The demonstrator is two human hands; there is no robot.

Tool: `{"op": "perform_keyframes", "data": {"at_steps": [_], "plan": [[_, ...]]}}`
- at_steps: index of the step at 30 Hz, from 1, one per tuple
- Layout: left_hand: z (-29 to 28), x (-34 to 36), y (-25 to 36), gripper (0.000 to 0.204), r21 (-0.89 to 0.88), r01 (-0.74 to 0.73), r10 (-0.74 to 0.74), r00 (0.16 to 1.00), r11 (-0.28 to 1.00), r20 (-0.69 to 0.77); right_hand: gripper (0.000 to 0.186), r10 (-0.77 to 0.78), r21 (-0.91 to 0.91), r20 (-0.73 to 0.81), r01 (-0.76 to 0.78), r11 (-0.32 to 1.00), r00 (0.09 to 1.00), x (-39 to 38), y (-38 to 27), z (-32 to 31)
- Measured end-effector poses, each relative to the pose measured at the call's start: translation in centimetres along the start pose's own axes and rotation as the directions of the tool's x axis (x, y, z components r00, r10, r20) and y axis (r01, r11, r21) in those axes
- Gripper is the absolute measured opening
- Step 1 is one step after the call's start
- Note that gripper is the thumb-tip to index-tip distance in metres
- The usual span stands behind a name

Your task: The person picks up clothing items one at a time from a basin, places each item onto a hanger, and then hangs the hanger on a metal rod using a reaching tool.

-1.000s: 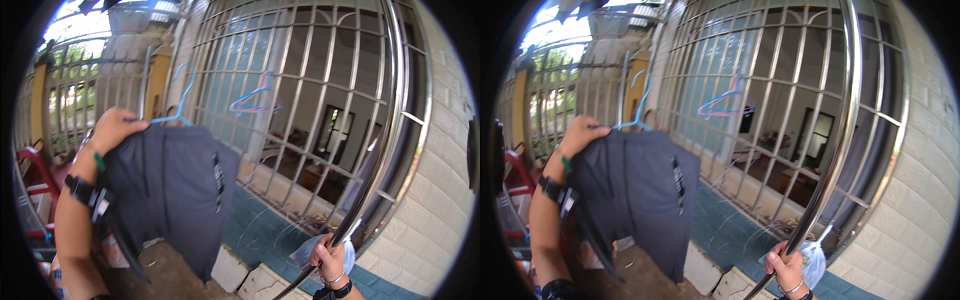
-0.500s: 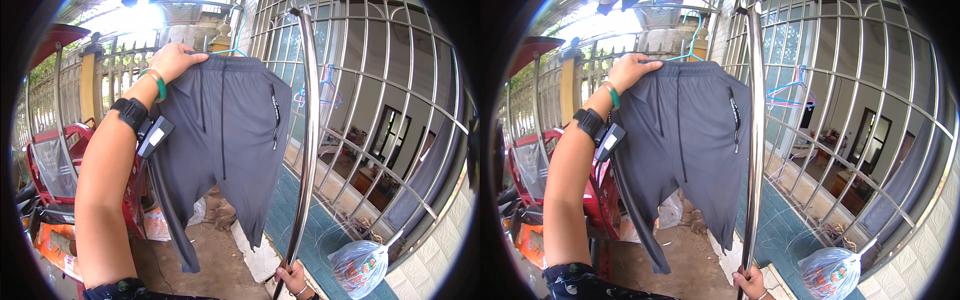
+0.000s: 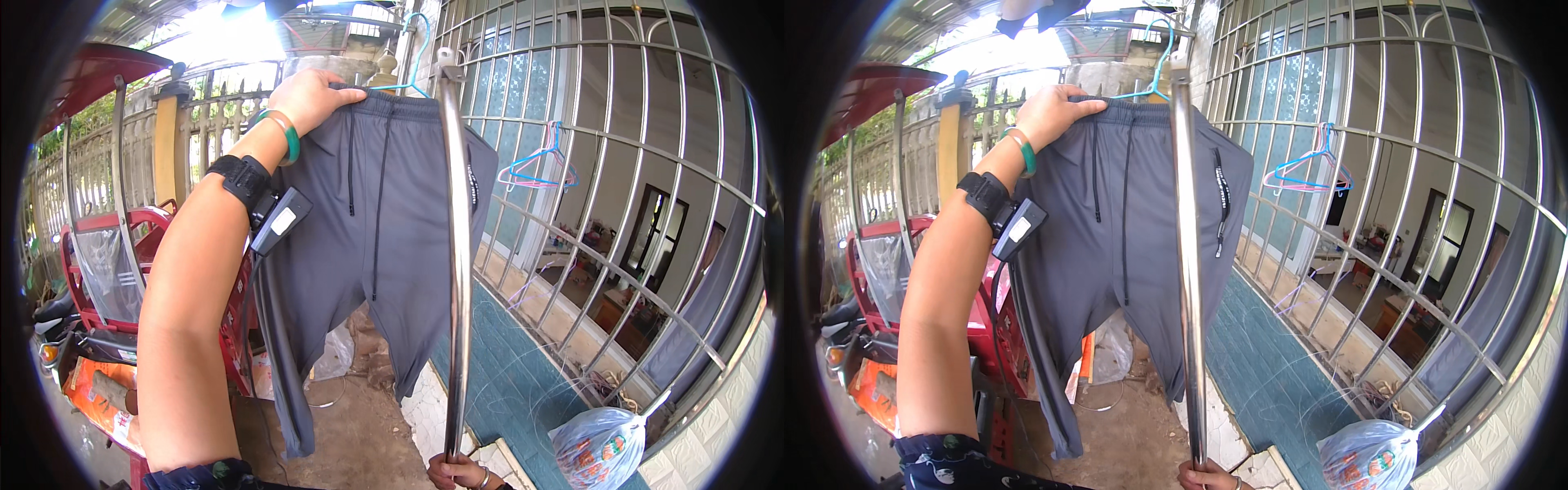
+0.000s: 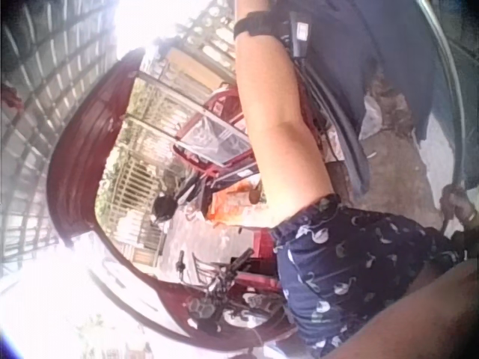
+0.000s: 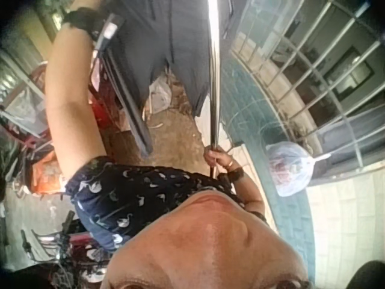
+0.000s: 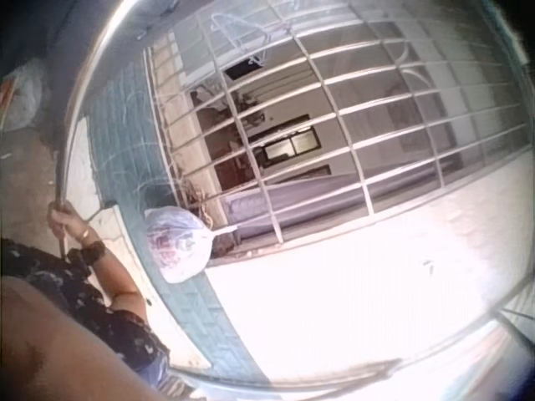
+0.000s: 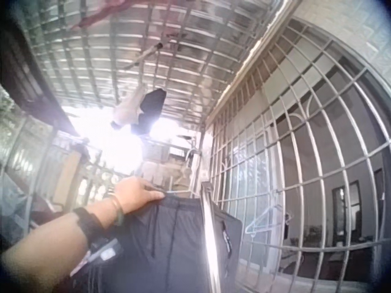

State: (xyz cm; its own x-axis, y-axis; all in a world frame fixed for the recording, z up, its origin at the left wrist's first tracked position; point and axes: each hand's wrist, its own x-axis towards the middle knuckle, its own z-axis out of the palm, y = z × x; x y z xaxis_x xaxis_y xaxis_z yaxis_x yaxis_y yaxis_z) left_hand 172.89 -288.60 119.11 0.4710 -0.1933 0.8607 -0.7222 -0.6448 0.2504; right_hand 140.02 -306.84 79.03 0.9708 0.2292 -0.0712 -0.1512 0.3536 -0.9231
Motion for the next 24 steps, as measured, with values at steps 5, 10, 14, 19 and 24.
{"op": "perform_keyframes", "data": {"at_steps": [5, 10, 14, 19, 24], "plan": [[0.0, 0.0, -0.5, 0.046, 0.036, -0.024, 0.027, 0.997, 0.999, -0.075, 0.038, 0.043, 0.084, 0.098, -0.051, 0.995, 0.994, 0.8, 0.0, 0.6], [-0.2, -0.3, -1.8, 0.047, -0.001, -0.025, 0.025, 0.997, 1.000, -0.074, 0.037, 0.041, 0.077, 0.161, -0.054, 0.996, 0.986, 1.0, 0.3, 0.8], [-0.3, -0.4, -2.0, 0.047, -0.044, -0.046, 0.041, 0.994, 0.998, -0.098, 0.036, 0.062, 0.120, 0.192, -0.087, 0.989, 0.979, 1.0, 0.6, 0.6], [-0.9, 0.1, -1.8, 0.046, -0.069, -0.088, 0.079, 0.991, 0.994, -0.112, 0.036, 0.069, 0.147, 0.216, -0.103, 0.984, 0.974, 1.0, 1.2, 0.5], [-0.5, 0.4, -1.9, 0.044, -0.090, -0.126, 0.112, 0.983, 0.988, -0.147, 0.036, 0.074, 0.162, 0.204, -0.108, 0.981, 0.976, 1.0, 1.6, 0.4]]}}
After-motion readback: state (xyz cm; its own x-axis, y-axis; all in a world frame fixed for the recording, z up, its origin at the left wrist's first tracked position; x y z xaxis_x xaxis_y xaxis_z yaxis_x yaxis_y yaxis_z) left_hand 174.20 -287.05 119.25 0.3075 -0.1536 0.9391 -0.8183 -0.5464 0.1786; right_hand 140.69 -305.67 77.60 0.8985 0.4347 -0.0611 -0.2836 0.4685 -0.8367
